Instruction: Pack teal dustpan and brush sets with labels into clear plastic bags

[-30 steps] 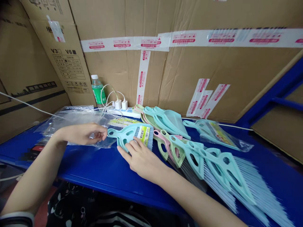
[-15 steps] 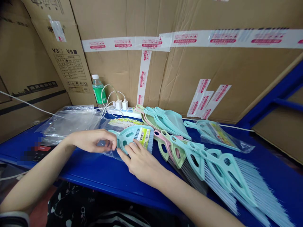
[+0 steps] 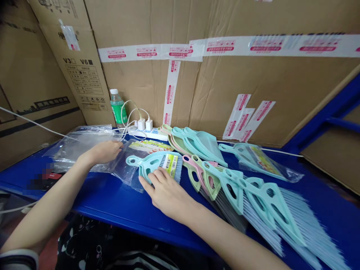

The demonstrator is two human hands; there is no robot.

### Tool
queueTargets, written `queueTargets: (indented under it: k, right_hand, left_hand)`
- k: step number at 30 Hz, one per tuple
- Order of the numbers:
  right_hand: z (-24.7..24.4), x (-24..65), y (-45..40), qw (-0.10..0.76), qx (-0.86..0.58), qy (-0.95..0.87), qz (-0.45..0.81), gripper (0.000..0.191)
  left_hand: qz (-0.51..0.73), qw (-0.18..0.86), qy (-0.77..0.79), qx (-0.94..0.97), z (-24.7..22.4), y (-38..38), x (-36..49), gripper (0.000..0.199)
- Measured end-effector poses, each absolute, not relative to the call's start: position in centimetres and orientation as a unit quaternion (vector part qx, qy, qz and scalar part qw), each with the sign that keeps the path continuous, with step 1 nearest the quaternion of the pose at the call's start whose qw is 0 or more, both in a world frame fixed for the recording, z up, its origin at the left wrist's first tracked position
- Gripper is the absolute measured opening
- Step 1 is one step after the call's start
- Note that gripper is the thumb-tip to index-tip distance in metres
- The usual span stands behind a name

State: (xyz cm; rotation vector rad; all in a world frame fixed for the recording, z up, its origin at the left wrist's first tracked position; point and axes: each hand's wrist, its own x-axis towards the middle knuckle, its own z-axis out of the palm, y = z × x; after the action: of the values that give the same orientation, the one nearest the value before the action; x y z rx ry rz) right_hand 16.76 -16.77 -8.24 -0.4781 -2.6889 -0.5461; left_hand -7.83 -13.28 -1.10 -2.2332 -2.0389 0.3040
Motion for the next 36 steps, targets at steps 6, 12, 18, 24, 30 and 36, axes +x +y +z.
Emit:
queueTargets:
  k: [6, 12, 18, 24, 30, 36]
  right_hand:
    - [-8.2, 16.7, -16.8, 0.157, -0.178, -0.953, -0.187, 0.05]
    - [-8.0, 16.8, -16.7, 0.162, -0.184, -0.953, -0.181, 0.051]
    - [-7.6, 16.8, -16.4, 0.166, -0.199, -0.959, -0.11, 0.049]
    - [-7.8, 16.5, -15.8, 0.179, -0.201, -0.961, -0.061, 0.049]
    - [-7.6, 16.6, -15.8, 0.184, -0.203, -0.961, -0.036, 0.047]
    - [-7.9, 15.8, -15.4, 0.194, -0.207, -0.959, -0.02, 0.046]
  left_hand:
    - [0.108, 0.02, -0.629, -0.77, -1.1, -13.2, -7.5, 0.032]
    - [0.045, -0.052, -0.569, -0.819, -1.0, -13.3, -7.9, 0.03]
    - [0.014, -0.073, -0.562, -0.823, -1.0, -13.5, -8.1, 0.029]
    - [-0.002, -0.103, -0.585, -0.805, -0.9, -13.5, -8.1, 0.029]
    - [-0.038, -0.143, -0.646, -0.749, -1.5, -12.8, -8.7, 0.031]
    - [-0.076, -0.209, -0.659, -0.718, -1.9, -12.6, -8.8, 0.028]
